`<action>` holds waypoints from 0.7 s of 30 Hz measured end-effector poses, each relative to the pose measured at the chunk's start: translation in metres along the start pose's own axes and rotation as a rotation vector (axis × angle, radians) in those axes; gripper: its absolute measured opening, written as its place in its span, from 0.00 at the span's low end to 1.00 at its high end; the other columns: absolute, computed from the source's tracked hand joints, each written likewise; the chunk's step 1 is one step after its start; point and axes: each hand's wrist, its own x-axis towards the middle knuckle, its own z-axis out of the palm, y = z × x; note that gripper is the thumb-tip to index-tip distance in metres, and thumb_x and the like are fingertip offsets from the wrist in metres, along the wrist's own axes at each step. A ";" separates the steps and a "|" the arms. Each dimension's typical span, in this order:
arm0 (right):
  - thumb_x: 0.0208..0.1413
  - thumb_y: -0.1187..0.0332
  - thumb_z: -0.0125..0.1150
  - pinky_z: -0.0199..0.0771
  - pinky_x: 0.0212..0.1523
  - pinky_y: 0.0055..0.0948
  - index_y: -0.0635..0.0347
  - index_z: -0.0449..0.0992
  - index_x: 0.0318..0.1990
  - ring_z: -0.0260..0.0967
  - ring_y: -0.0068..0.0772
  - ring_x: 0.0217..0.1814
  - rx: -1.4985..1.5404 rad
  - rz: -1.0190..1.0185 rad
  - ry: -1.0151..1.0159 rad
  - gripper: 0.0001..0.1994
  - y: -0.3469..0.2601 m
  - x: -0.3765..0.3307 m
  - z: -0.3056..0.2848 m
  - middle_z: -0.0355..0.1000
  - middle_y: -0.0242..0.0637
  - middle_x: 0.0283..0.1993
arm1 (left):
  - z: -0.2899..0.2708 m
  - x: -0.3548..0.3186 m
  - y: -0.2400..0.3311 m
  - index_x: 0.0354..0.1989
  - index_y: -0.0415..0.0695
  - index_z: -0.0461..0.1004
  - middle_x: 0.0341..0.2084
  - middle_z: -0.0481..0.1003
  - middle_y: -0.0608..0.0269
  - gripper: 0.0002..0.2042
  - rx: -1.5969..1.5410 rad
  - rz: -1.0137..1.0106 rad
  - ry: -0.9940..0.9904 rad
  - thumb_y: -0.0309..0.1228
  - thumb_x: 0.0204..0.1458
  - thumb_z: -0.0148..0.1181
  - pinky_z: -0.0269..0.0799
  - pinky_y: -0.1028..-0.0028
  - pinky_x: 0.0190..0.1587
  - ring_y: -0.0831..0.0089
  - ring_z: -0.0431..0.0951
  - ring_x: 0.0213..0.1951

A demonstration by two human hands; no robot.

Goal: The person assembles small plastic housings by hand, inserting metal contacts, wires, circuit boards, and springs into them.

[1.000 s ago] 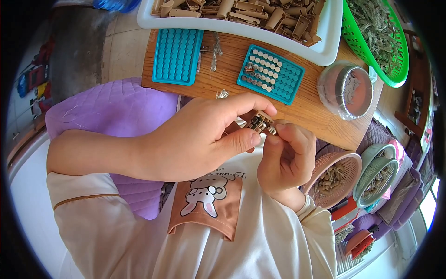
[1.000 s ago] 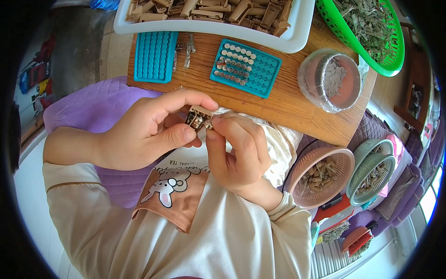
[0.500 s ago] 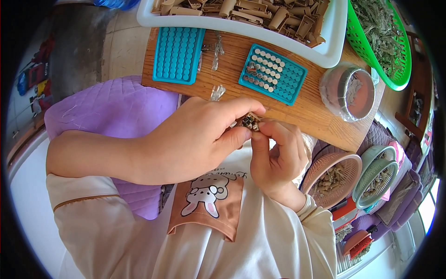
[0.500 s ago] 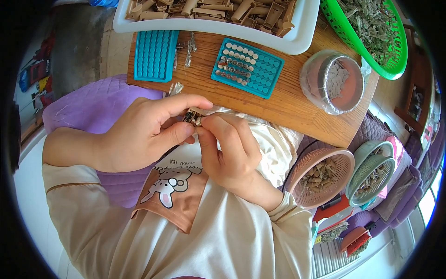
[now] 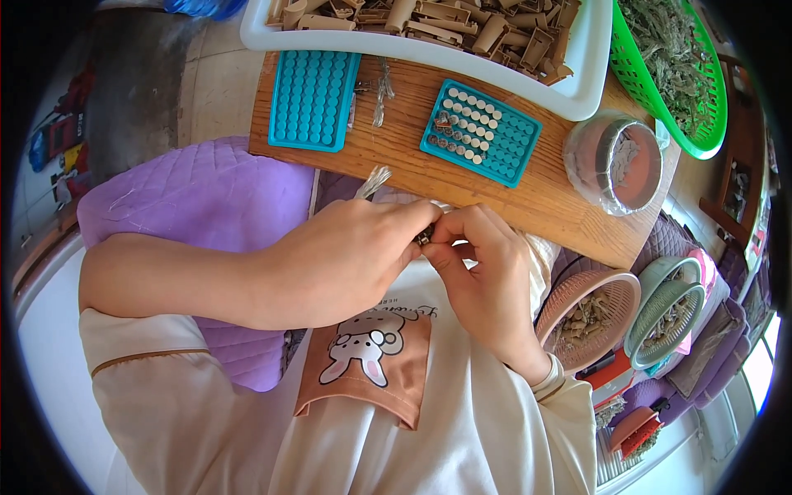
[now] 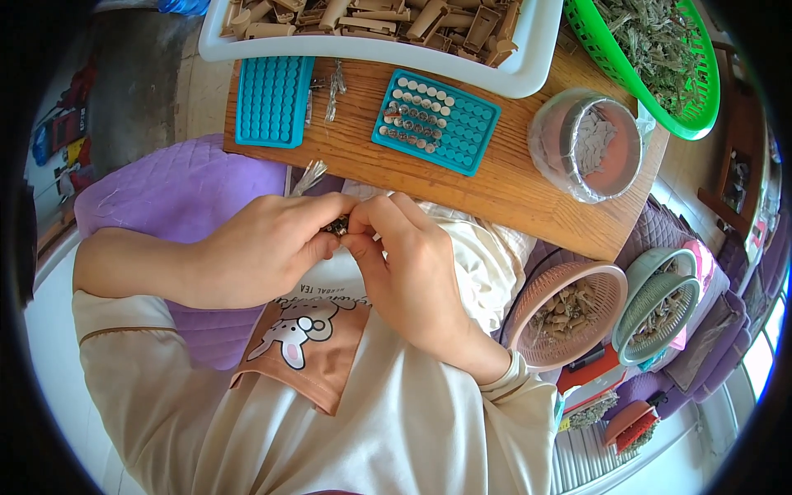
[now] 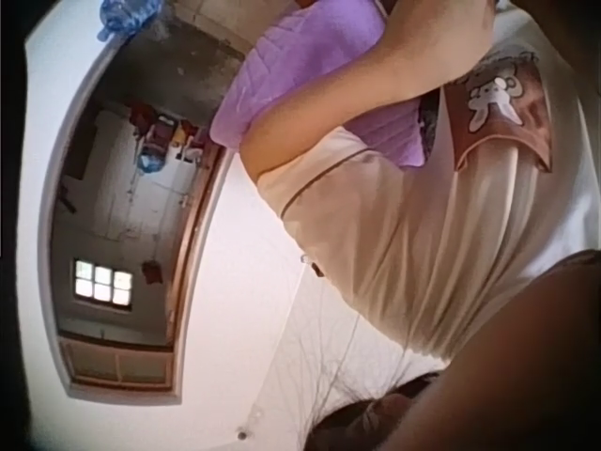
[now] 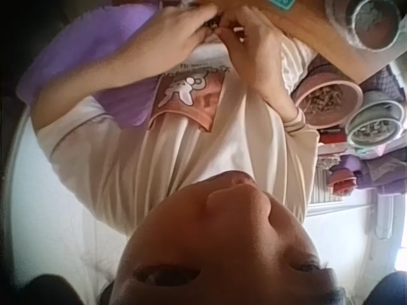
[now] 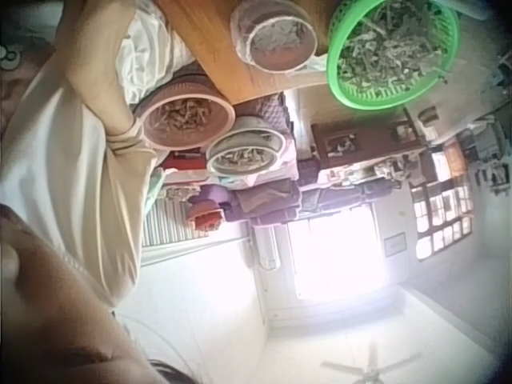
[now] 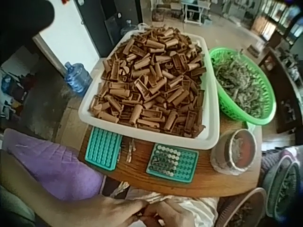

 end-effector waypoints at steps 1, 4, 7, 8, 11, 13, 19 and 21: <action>0.38 0.81 0.57 0.65 0.21 0.25 0.64 0.63 0.26 0.66 0.34 0.24 0.094 0.067 0.033 0.09 0.000 0.000 0.001 0.65 0.40 0.23 | 0.000 0.000 0.001 0.39 0.37 0.62 0.26 0.69 0.47 0.12 -0.011 0.004 -0.001 0.20 0.43 0.48 0.64 0.63 0.29 0.51 0.70 0.29; 0.36 0.80 0.60 0.67 0.22 0.23 0.64 0.62 0.27 0.67 0.31 0.23 0.215 0.190 0.054 0.12 -0.005 0.004 -0.004 0.66 0.38 0.22 | -0.001 0.001 0.003 0.38 0.36 0.62 0.25 0.69 0.47 0.12 -0.033 0.011 -0.008 0.20 0.43 0.48 0.65 0.64 0.28 0.53 0.70 0.29; 0.34 0.78 0.62 0.68 0.22 0.22 0.64 0.61 0.27 0.66 0.28 0.21 0.188 0.202 0.005 0.14 -0.004 0.015 -0.015 0.66 0.37 0.19 | -0.007 0.003 0.006 0.40 0.36 0.62 0.24 0.70 0.50 0.12 -0.085 0.004 -0.027 0.22 0.45 0.48 0.65 0.69 0.27 0.60 0.72 0.27; 0.32 0.77 0.64 0.67 0.22 0.22 0.64 0.61 0.27 0.66 0.27 0.19 0.136 0.164 -0.030 0.16 -0.003 0.020 -0.019 0.65 0.36 0.17 | -0.010 0.004 0.006 0.41 0.36 0.62 0.24 0.70 0.53 0.12 -0.126 -0.008 -0.044 0.23 0.46 0.48 0.66 0.73 0.26 0.66 0.73 0.25; 0.31 0.72 0.67 0.64 0.20 0.20 0.63 0.62 0.28 0.63 0.24 0.18 -0.019 0.123 -0.096 0.18 -0.008 0.039 -0.036 0.64 0.34 0.16 | -0.017 0.010 0.004 0.43 0.37 0.62 0.26 0.70 0.60 0.12 -0.321 -0.036 -0.073 0.27 0.50 0.46 0.67 0.79 0.27 0.79 0.71 0.26; 0.30 0.67 0.68 0.63 0.22 0.21 0.63 0.65 0.30 0.62 0.23 0.19 -0.062 0.021 -0.134 0.19 -0.007 0.050 -0.042 0.64 0.33 0.17 | -0.022 0.012 0.004 0.43 0.38 0.62 0.28 0.69 0.62 0.12 -0.508 -0.081 -0.077 0.29 0.51 0.45 0.67 0.80 0.29 0.80 0.70 0.27; 0.42 0.67 0.58 0.65 0.27 0.19 0.62 0.70 0.31 0.64 0.20 0.24 -0.067 -0.215 0.082 0.09 -0.001 0.120 -0.076 0.68 0.32 0.22 | -0.036 0.015 0.013 0.43 0.38 0.62 0.33 0.68 0.62 0.12 -0.738 -0.193 -0.073 0.30 0.53 0.43 0.68 0.82 0.32 0.81 0.70 0.29; 0.42 0.65 0.57 0.67 0.27 0.23 0.63 0.71 0.30 0.67 0.26 0.24 -0.337 -0.072 0.256 0.11 0.001 0.153 -0.087 0.70 0.36 0.22 | -0.033 0.013 0.012 0.43 0.38 0.62 0.33 0.68 0.62 0.11 -0.757 -0.205 -0.102 0.29 0.53 0.42 0.68 0.81 0.31 0.81 0.70 0.29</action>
